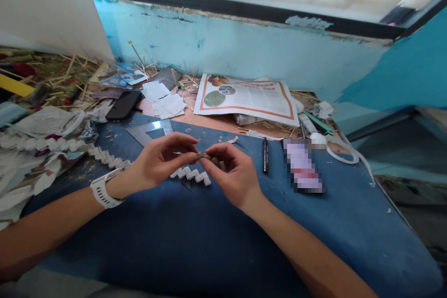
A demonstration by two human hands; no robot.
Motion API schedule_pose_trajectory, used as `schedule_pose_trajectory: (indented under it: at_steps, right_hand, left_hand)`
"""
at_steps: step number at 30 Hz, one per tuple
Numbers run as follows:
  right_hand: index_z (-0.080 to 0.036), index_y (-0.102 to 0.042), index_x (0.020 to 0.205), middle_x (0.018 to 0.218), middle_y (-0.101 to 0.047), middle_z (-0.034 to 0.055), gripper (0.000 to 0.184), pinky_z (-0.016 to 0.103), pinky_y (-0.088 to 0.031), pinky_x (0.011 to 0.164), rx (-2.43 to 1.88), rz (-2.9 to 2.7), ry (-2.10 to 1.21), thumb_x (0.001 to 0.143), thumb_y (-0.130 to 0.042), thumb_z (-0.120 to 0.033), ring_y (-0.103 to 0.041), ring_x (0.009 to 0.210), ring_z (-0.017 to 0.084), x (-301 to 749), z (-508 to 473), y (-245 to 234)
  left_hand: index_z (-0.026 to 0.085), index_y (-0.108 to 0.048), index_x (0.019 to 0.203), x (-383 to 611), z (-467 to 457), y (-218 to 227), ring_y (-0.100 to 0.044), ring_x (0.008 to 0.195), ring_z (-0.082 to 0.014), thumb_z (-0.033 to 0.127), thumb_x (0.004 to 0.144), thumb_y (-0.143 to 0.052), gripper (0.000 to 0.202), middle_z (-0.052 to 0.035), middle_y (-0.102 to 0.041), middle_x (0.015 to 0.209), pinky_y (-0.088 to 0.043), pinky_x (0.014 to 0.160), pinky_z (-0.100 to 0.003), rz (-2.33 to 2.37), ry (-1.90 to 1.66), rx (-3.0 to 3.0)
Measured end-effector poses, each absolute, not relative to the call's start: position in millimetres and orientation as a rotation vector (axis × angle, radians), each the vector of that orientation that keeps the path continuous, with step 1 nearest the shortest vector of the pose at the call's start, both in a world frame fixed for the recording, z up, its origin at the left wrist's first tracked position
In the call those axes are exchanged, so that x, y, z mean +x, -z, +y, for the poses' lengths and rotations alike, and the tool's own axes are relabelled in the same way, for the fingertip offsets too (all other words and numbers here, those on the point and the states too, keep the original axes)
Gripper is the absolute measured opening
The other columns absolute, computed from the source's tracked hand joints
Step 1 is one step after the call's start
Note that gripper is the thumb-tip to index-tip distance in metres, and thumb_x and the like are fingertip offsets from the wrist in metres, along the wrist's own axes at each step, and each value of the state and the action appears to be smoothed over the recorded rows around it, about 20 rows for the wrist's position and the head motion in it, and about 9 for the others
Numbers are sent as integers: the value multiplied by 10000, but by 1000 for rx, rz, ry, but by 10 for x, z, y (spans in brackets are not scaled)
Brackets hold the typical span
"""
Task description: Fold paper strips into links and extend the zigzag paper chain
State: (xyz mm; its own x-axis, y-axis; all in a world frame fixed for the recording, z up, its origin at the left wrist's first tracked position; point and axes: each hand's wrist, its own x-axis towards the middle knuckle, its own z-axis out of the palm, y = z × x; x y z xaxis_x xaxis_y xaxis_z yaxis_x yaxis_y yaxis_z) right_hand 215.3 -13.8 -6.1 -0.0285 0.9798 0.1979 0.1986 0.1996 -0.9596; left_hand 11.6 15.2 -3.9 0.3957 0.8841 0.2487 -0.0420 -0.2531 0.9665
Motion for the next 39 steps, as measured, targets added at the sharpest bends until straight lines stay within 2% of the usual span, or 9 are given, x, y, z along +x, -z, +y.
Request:
schedule_pose_trajectory:
  at_steps: [2,6,9,16,20,26,32,36,39]
  right_hand:
    - [-246,-735,899,826,-796,31,364,328,-628,663,-1188,-1485,-962,793,-904,-550,-753,746,200,2152,-139,68]
    - [-240,-747,929,845,-805,34,385,323,-633,678,-1166,-1510,-1052,795,-895,-570,-762,768,200,2153,-122,80]
    - [-241,-783,907,835,-810,34,376,344,-640,700,-1173,-1492,-1103,765,-914,-564,-750,756,202,2161,-96,85]
    - [-235,-811,835,770,-779,31,466,363,-611,666,-1224,-1350,-1169,647,-969,-631,-687,688,192,2163,-96,75]
    - [-239,-820,846,739,-747,12,471,351,-595,639,-1228,-1286,-1159,629,-983,-624,-651,651,170,2145,-117,70]
    - [-251,-825,841,740,-757,7,375,321,-595,641,-1202,-1209,-1110,647,-998,-522,-669,677,165,2107,-141,81]
    - [-253,-816,884,783,-779,19,342,352,-630,662,-1218,-1262,-1031,724,-950,-523,-705,696,184,2098,-153,120]
    - [-265,-796,868,769,-776,14,289,347,-627,654,-1199,-1332,-940,752,-939,-488,-706,693,188,2102,-155,100]
    - [-264,-775,864,785,-780,20,325,348,-633,660,-1190,-1375,-925,762,-932,-530,-713,702,191,2123,-143,90]
  left_hand:
    - [175,-781,1110,95,167,37,-804,882,-181,286,907,-798,231,-72,-815,993,-660,734,-230,782,-1007,1662]
    - [165,-812,968,74,191,49,-760,714,-141,281,949,-733,141,-57,-783,899,-634,641,-214,791,-951,1722]
    - [166,-797,950,75,199,53,-746,648,-129,296,951,-734,145,-45,-776,871,-641,627,-218,808,-915,1672]
    - [188,-806,1038,76,168,66,-757,669,-132,248,958,-720,132,-41,-760,913,-669,660,-231,784,-950,1692]
    - [178,-817,1082,81,164,81,-777,700,-137,247,973,-699,175,-52,-736,951,-684,691,-236,744,-983,1717]
    - [164,-826,1056,124,143,64,-773,700,-136,233,966,-703,167,-42,-714,897,-680,670,-222,758,-1073,1680]
    - [154,-820,1061,159,108,59,-770,697,-146,259,955,-718,182,-65,-749,925,-685,651,-233,801,-1084,1576]
    - [148,-831,1078,128,131,47,-781,769,-168,281,951,-723,213,-89,-778,938,-672,668,-233,816,-1050,1642]
    - [152,-839,1087,104,148,30,-782,790,-179,304,940,-738,235,-100,-790,952,-663,660,-237,801,-988,1673]
